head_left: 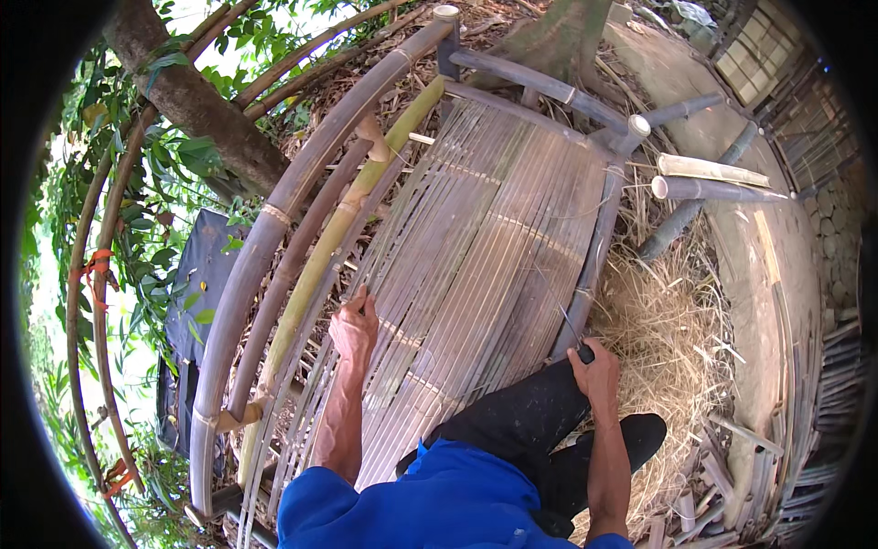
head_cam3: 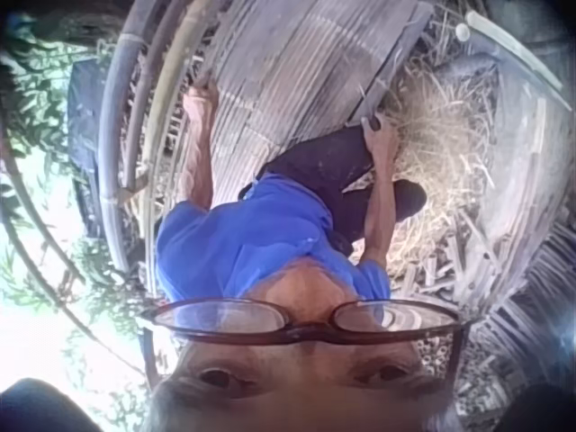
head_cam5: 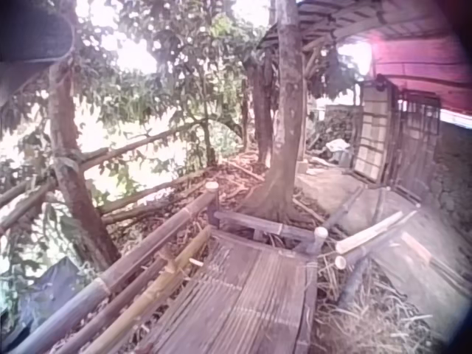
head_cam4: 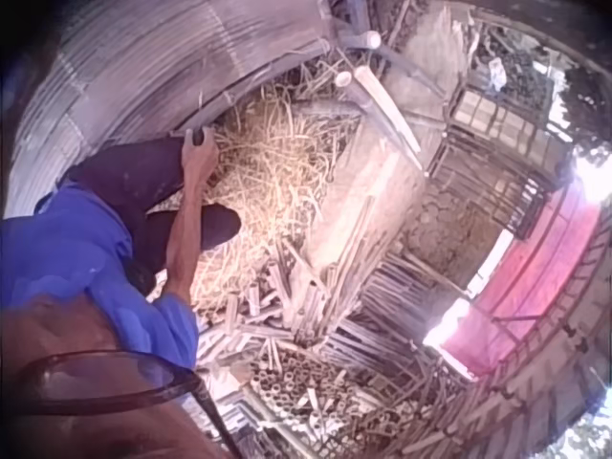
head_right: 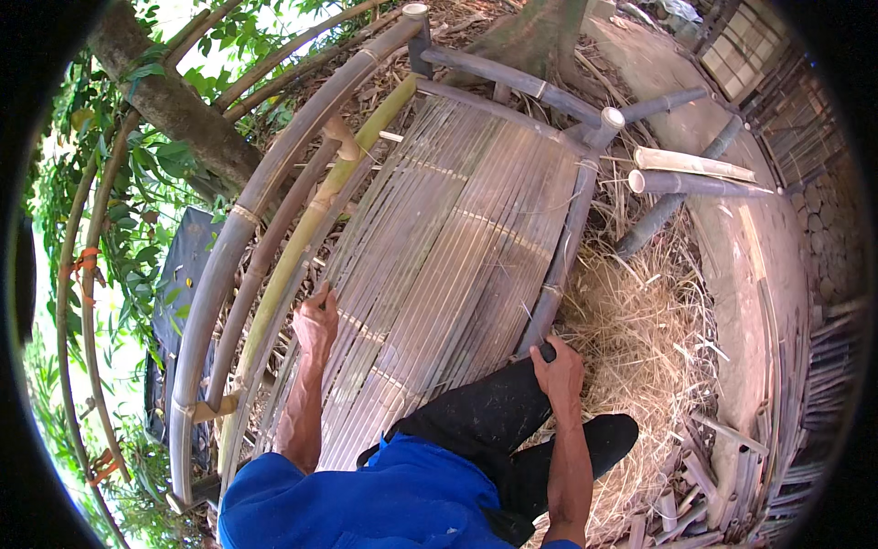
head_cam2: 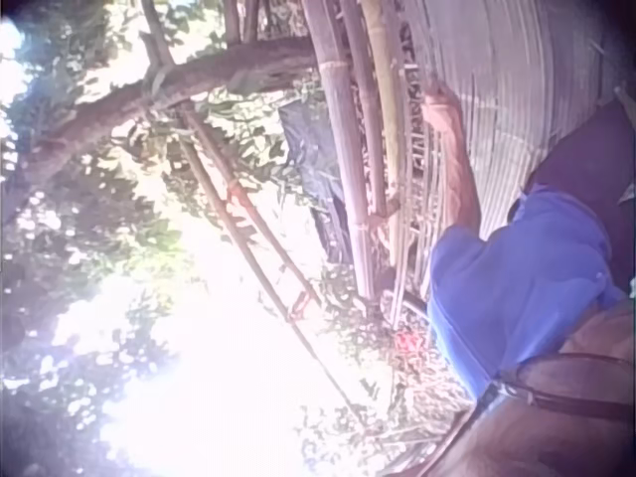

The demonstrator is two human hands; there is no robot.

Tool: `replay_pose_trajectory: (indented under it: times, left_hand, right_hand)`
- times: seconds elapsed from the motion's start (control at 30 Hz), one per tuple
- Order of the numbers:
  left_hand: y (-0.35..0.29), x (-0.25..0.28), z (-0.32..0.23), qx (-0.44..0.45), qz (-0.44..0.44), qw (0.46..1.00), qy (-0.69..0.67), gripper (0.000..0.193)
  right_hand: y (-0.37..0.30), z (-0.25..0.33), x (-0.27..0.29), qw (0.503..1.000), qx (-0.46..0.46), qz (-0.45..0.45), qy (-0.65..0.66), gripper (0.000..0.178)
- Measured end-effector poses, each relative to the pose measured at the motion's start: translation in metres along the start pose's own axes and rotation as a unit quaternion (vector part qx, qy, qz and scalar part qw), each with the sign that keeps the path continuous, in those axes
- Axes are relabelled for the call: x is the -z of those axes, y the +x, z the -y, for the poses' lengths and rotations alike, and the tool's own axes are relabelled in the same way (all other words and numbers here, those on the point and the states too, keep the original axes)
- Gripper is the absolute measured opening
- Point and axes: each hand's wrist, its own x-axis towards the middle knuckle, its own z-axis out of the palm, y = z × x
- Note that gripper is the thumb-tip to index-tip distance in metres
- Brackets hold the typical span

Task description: The person uses a knife to shave thin strips along the length of a bamboo pole while sitting on a bamboo platform. The person holds the pole with one hand and pulls the knife toward themselves along the bamboo surface.

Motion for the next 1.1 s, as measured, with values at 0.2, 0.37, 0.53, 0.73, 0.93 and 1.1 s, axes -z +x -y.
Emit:
replay_pose_trajectory:
  times: [0.2,0.37,0.53,0.73,0.93,1.1]
  left_hand:
    - [0.004,0.003,-0.011,0.0,0.017,1.0,0.026,0.03]
    - [0.028,-0.002,-0.016,-0.127,-0.025,0.992,0.0,0.028]
    - [0.066,-0.026,0.003,-0.125,-0.037,0.991,0.033,0.023]
    - [0.094,-0.054,0.052,-0.192,-0.13,0.971,0.058,0.017]
    - [0.093,-0.076,0.068,-0.16,-0.062,0.984,0.047,0.015]
    - [0.086,-0.036,0.096,-0.085,-0.096,0.989,0.075,0.017]
  right_hand:
    - [0.001,0.0,-0.001,1.0,0.003,0.0,0.001,0.036]
    - [0.003,0.002,0.002,1.0,-0.008,0.006,-0.009,0.037]
    - [0.004,0.003,0.001,1.0,0.006,0.011,0.008,0.039]
    - [0.006,-0.001,-0.001,1.0,-0.002,0.022,0.005,0.039]
    - [0.006,0.004,-0.002,1.0,-0.006,0.021,-0.003,0.041]
    - [0.008,0.01,0.002,0.999,-0.039,0.031,0.002,0.043]
